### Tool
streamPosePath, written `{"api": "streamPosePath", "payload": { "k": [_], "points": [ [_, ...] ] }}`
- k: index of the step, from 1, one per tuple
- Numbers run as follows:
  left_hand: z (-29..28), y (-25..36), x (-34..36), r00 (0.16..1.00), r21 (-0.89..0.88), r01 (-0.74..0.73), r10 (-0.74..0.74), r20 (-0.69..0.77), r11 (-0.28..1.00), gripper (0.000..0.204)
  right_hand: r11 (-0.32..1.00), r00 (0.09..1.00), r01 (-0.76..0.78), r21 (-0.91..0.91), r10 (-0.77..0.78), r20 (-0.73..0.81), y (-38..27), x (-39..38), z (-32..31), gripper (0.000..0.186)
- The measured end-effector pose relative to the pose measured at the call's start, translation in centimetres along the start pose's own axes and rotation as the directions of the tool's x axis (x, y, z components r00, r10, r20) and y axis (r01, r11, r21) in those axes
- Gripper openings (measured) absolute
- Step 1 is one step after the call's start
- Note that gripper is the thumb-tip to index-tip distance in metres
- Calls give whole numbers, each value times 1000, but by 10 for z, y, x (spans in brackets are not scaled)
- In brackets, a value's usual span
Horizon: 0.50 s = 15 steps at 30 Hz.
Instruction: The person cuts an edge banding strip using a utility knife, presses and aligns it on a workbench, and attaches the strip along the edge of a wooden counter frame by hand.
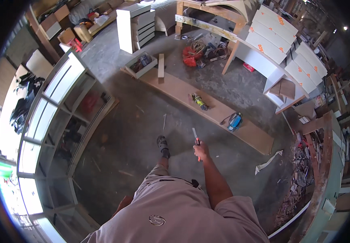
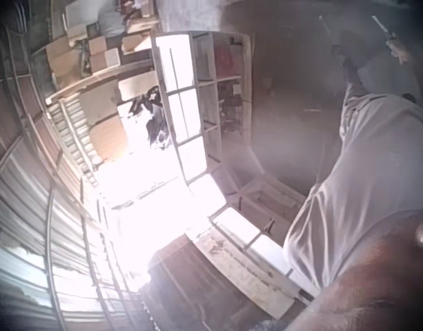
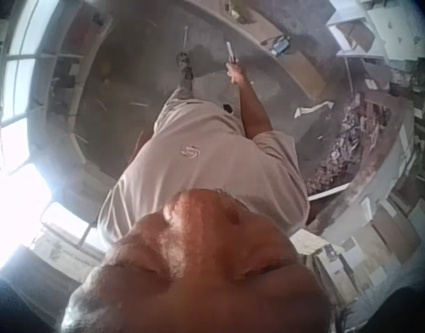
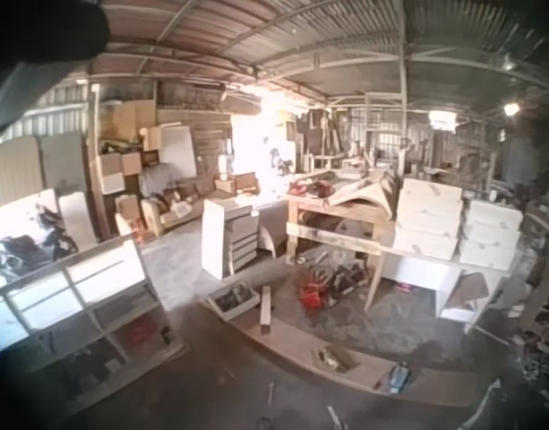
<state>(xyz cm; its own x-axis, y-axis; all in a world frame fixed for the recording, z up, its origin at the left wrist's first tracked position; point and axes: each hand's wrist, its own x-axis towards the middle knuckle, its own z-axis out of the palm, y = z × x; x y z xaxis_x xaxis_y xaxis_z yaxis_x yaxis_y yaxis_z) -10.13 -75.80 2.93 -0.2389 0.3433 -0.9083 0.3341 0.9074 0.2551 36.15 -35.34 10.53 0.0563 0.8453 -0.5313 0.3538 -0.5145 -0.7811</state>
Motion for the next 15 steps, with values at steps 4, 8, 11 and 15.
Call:
{"api": "streamPosePath", "payload": {
  "k": [4,8,11,15],
  "points": [
    [-68,113,61,1000,-42,-1,2,22,999,41,869,994,-52,-492,-1,-107,7,48,6,15],
    [-168,270,147,998,-28,-18,17,-54,999,40,851,884,-463,-247,425,-193,26,49,-28,32],
    [-246,413,217,862,742,-339,507,-2,579,37,809,802,-587,-18,578,-149,13,51,-54,23],
    [-313,596,258,611,784,-448,787,-82,429,40,763,743,-581,283,639,-198,-29,81,-60,26]
  ]
}}
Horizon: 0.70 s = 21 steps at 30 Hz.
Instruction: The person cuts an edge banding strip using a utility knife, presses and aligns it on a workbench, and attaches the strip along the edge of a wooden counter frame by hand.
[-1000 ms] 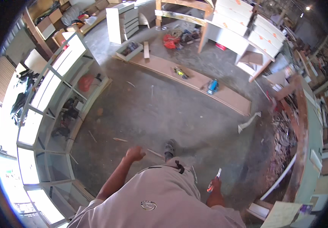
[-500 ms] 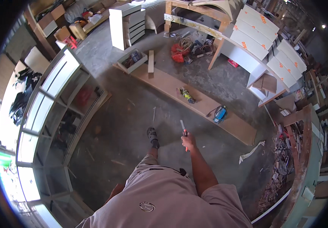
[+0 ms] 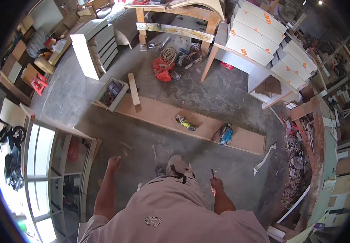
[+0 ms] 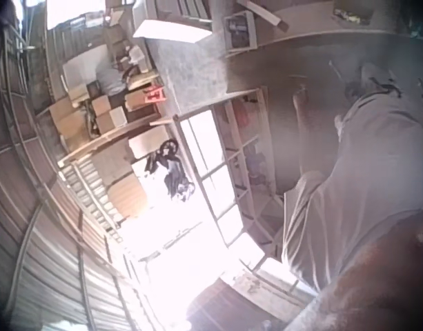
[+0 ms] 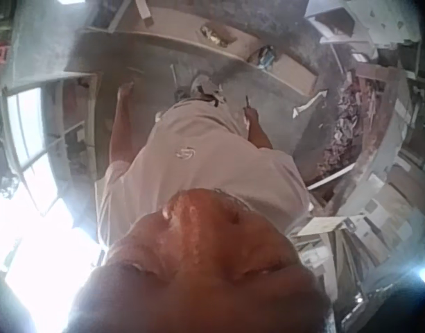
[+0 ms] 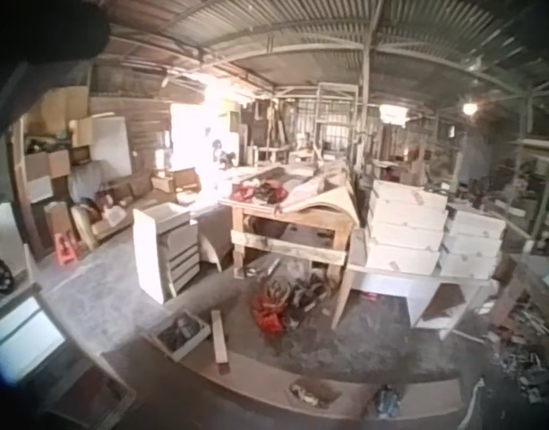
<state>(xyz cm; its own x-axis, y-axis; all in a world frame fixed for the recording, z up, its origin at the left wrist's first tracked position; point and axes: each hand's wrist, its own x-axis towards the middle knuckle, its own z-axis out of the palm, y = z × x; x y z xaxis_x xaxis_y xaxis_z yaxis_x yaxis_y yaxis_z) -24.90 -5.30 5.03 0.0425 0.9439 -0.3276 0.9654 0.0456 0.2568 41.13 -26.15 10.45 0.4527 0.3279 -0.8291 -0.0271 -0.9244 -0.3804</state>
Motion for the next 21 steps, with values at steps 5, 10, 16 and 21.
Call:
{"api": "streamPosePath", "payload": {
  "k": [5,10,16,21],
  "points": [
    [-63,60,126,958,-461,277,-205,201,843,48,990,994,-109,86,105,41,-80,33,45,24],
    [-53,94,183,917,-210,206,-114,383,956,42,987,993,102,-123,-94,70,-206,106,81,38],
    [-47,88,218,874,-354,274,-78,480,894,41,774,924,317,-548,-382,-5,-420,182,90,48],
    [-43,81,283,874,-458,346,-104,475,819,38,864,895,429,-263,-445,-1,-579,227,114,34]
  ]
}}
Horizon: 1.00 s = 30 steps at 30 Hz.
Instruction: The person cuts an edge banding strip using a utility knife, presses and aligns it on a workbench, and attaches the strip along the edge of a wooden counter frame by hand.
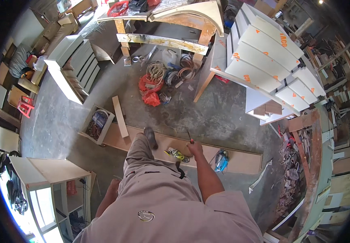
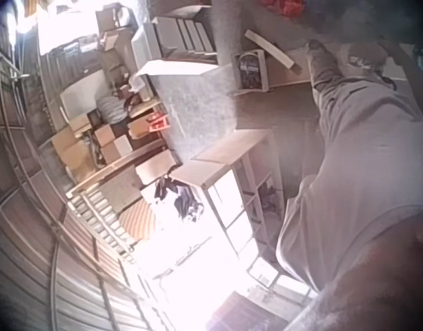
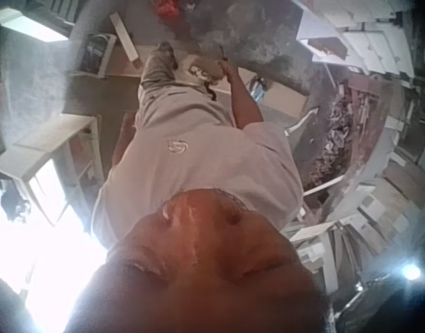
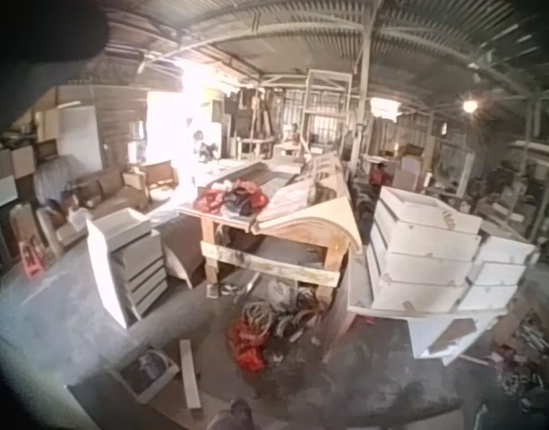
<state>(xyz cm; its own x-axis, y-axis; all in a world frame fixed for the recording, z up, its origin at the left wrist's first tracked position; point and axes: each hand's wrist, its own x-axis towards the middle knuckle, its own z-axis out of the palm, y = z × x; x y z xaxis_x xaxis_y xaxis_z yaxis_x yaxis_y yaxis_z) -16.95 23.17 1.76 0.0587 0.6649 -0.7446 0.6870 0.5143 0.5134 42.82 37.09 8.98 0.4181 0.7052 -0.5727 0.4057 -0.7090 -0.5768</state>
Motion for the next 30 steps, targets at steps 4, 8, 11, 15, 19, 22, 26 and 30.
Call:
{"api": "streamPosePath", "payload": {
  "k": [4,8,11,15,19,22,26,30],
  "points": [
    [-27,41,89,890,708,-453,326,320,542,39,956,985,-151,252,126,115,-66,70,-1,28],
    [-47,123,189,993,411,-110,80,90,905,38,978,990,-134,160,126,63,-122,134,-18,24],
    [-69,198,263,975,-244,220,-222,18,945,39,989,989,-149,-10,149,10,-166,188,-34,21],
    [-104,305,357,987,-280,115,-141,-74,953,38,983,983,-163,-79,169,75,-220,261,-67,19],
    [-135,427,393,973,-215,-83,32,-229,973,46,996,997,-75,-51,76,19,-291,332,-98,16],
    [-139,486,383,978,-209,-30,-15,-208,978,45,998,997,-58,-23,59,46,-323,376,-106,13],
    [-107,512,363,982,-170,109,-133,-136,979,44,954,999,17,-298,-8,33,-331,459,-106,10],
    [-32,506,346,933,-245,344,-360,-22,906,51,800,974,171,-575,-224,-21,-326,573,-98,13]
  ]
}}
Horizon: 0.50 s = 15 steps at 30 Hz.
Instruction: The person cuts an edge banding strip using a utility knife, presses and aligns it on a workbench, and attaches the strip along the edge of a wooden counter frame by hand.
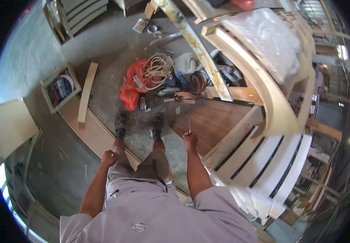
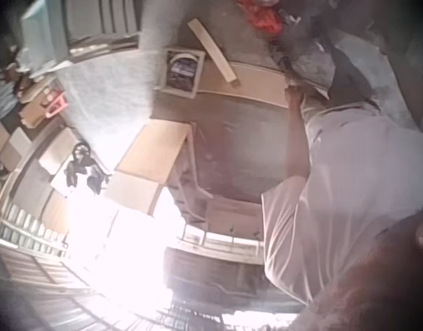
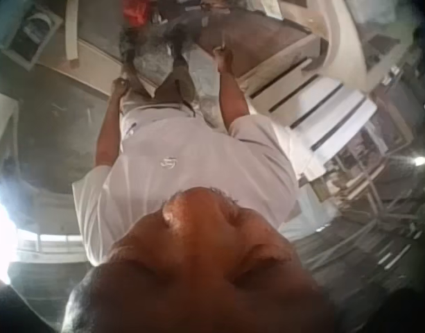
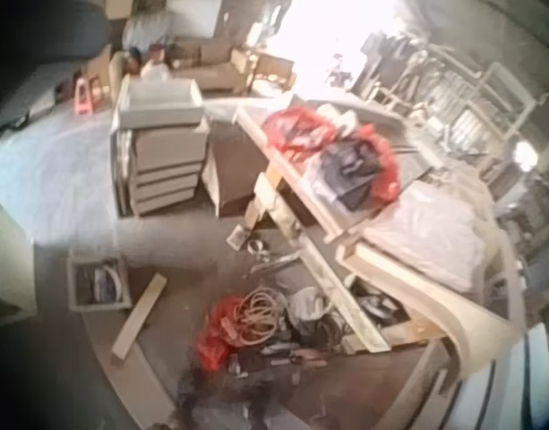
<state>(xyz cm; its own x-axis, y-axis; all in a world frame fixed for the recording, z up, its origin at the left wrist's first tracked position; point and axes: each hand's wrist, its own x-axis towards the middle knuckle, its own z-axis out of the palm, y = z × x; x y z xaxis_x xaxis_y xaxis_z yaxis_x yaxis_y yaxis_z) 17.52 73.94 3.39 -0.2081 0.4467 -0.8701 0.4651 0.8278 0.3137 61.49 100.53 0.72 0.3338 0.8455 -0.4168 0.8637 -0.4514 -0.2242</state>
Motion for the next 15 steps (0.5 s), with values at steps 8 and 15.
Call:
{"api": "streamPosePath", "payload": {
  "k": [8,15],
  "points": [
    [177,32,0,887,-127,434,-448,-111,892,74,857,923,368,-361,-383,32,-9,241,56,31],
    [195,81,30,829,-82,515,-520,-205,853,60,787,861,507,-351,-484,158,-13,347,127,55]
  ]
}}
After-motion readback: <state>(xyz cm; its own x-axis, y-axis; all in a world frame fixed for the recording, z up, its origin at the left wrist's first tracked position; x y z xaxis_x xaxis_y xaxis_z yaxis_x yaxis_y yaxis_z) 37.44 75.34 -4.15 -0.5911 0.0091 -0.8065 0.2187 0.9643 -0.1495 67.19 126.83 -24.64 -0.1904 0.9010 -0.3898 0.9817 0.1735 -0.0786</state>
